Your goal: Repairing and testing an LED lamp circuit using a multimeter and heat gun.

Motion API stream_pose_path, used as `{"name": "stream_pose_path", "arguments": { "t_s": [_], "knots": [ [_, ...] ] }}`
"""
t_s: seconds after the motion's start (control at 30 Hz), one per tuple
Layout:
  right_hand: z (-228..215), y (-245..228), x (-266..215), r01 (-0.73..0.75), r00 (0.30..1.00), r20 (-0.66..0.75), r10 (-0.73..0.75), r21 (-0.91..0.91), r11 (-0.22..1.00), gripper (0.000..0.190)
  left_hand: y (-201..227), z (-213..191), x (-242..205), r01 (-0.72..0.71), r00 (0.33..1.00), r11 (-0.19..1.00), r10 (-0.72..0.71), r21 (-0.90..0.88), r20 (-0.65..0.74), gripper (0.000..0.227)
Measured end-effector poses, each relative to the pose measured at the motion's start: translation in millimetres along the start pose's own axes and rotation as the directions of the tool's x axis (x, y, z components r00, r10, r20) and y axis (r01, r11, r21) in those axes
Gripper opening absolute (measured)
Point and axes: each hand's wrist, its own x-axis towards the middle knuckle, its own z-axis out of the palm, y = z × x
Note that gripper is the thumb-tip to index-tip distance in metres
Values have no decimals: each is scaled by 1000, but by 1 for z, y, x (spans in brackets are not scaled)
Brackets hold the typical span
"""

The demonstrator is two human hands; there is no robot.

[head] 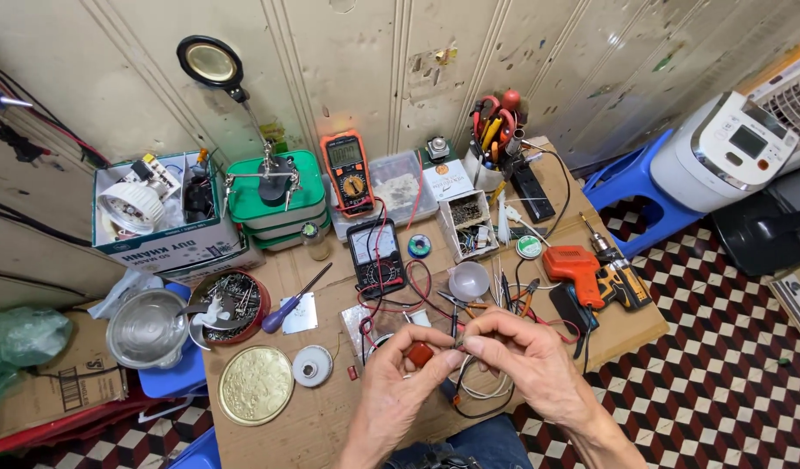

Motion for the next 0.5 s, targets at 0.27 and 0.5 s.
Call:
{"name": "stream_pose_path", "arguments": {
  "t_s": [0.27, 0.5],
  "knots": [
    [-5, 1, 11, -48, 999, 10, 47, 43, 998, 17, 14, 6, 2, 87, 990, 987, -71, 134, -122, 14],
    [-14, -2, 10, -67, 995, 82, 60, 86, 994, 16, 16, 3, 2, 49, 996, 968, -31, 245, -78, 13]
  ]
}}
